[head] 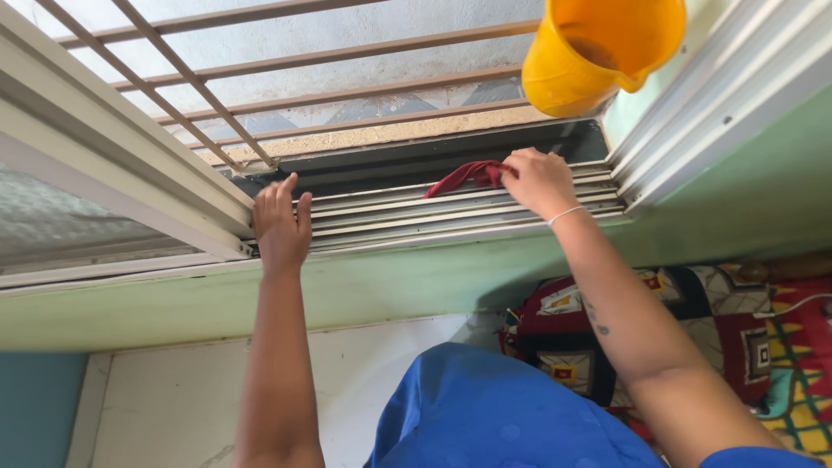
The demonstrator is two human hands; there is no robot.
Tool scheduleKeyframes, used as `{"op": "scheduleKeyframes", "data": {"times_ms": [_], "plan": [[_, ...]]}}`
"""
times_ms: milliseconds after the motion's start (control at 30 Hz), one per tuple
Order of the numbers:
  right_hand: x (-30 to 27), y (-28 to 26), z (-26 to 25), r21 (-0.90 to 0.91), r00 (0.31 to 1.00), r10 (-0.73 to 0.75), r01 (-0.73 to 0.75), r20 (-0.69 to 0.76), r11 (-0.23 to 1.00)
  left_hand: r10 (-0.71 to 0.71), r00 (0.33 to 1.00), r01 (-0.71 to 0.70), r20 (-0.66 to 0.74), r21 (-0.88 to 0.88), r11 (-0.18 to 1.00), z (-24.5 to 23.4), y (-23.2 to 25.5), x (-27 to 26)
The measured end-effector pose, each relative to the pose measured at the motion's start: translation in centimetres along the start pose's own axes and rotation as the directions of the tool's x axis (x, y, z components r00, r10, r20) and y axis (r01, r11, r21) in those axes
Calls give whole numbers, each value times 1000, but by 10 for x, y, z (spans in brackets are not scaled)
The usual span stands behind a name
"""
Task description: The person cleans the window glass and metal tracks with a red cloth and moves a yellow mug aside while reaching into the tracks.
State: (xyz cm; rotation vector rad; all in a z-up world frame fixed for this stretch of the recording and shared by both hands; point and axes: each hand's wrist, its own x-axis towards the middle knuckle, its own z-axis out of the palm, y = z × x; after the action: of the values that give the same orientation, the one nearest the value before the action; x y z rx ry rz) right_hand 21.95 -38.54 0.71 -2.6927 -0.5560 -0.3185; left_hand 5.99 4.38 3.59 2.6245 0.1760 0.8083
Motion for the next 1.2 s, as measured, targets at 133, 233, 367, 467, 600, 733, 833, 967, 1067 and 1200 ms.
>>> {"op": "scheduleKeyframes", "data": {"times_ms": [133,233,367,467,600,733,833,967,1067,1200], "plan": [[29,48,16,216,945,155,-93,-288,972,46,991,-63,127,138,988,16,-20,17],[29,59,12,79,783,128,-101,-608,992,6,977,-43,215,167,985,23,-28,14],[31,12,14,-101,863,440,-475,-249,874,16,970,-63,242,188,980,28,-33,18],[45,-41,41,-126,923,258,-303,-284,945,5,967,-54,256,184,981,29,-34,19],[79,-153,114,-237,946,-290,252,-142,938,-10,970,-33,244,171,985,29,-35,17],[109,-289,189,-13,801,-594,595,-67,804,-5,952,-88,306,288,953,30,-39,18],[116,-320,185,216,934,-357,342,32,914,0,963,-76,268,273,959,30,-40,17],[104,-299,153,122,995,-101,103,-23,987,-7,971,-30,241,152,988,25,-36,20],[79,-234,114,-127,989,63,-80,-135,989,-4,968,-29,249,130,991,20,-34,20],[62,-121,51,-180,818,556,-575,-147,798,28,968,-61,251,127,990,15,-33,18]]}}
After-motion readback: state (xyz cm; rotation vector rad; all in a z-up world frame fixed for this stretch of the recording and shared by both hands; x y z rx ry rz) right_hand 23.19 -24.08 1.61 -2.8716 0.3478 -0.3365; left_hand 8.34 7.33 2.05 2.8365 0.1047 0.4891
